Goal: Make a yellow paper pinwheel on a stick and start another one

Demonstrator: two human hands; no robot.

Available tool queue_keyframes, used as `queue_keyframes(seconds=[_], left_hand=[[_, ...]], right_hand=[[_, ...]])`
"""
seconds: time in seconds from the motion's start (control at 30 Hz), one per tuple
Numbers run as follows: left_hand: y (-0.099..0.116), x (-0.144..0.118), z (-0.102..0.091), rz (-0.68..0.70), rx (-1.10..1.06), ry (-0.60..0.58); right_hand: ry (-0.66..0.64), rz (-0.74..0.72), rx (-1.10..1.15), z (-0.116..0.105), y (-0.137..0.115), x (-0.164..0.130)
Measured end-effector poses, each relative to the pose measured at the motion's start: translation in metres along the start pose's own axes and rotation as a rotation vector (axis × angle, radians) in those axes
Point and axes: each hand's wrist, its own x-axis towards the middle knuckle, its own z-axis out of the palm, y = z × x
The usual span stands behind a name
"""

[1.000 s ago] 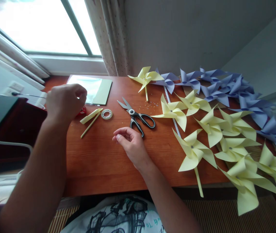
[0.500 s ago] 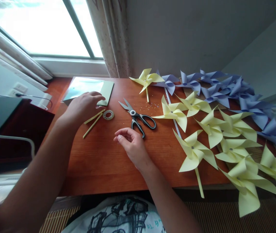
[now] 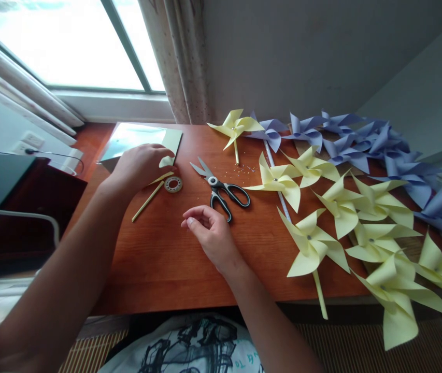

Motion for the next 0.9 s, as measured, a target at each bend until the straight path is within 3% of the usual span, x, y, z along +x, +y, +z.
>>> queue_keyframes(seconds=[0.43, 0.57, 0.9], left_hand=[[-0.005, 0.001, -0.004, -0.031, -0.017, -0.066], [0.0, 0.0, -0.01, -0.103, 0.039, -0.097], [-0.001, -0.006, -0.011, -0.31, -0.029, 0.082]], right_hand=[[0.004, 0.008, -0.019, 0.001, -0.003, 0.0], [0.003, 0.005, -0.017, 0.001, -0.002, 0.0], [0.002, 0.009, -0.012, 0.002, -0.003, 0.0]])
